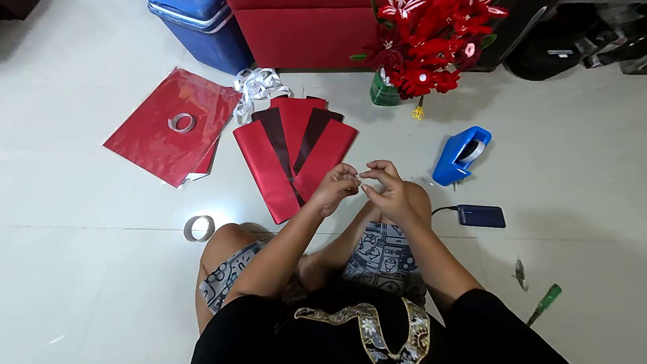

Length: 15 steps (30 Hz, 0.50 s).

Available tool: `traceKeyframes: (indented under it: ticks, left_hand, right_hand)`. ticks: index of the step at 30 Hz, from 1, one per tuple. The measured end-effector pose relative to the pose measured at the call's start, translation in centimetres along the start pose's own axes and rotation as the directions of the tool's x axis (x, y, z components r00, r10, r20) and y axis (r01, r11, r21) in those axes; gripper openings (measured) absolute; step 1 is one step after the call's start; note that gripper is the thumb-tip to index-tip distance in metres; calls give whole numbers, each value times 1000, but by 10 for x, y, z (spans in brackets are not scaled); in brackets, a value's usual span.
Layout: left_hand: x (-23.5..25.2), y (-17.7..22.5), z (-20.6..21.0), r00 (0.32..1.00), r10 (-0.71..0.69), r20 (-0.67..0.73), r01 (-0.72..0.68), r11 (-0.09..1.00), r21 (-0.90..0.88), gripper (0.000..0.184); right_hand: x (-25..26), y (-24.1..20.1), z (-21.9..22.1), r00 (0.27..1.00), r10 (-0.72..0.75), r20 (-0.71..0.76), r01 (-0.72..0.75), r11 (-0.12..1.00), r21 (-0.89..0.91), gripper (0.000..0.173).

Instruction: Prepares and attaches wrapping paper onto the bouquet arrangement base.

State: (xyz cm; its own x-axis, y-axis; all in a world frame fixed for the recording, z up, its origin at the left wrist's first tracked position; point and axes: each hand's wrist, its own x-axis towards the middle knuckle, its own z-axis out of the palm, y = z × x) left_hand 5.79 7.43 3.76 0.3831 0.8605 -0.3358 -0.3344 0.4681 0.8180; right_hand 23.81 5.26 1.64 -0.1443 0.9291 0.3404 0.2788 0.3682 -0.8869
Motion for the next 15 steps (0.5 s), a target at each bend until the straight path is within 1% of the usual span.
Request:
traceKeyframes:
  ticks: [3, 5, 8, 11, 15]
  left_hand:
    - [1, 1, -2, 994, -113, 12, 114, 989, -94, 17]
    - [2, 0, -4, 984, -179, 27, 181, 975, -130, 19]
    - [2, -1, -8, 969, -233, 76, 243, 958, -155, 20]
    - [2, -6, -18, 957, -230, 174, 261, 947, -184, 20]
    - [1, -19, -33, 948, -187, 259, 247, 943, -222, 18]
  right_hand:
    - [2, 5, -1, 993, -119, 12, 119, 986, -113, 17]
    - [4, 8, -1, 976, -217, 29, 219, 961, -168, 12]
    - [5, 14, -1, 948, -315, 42, 316, 926, -208, 9]
    - [5, 15, -1, 948, -315, 49, 319, 928, -194, 11]
    - [3, 16, 6, 963, -259, 69, 266, 956, -125, 13]
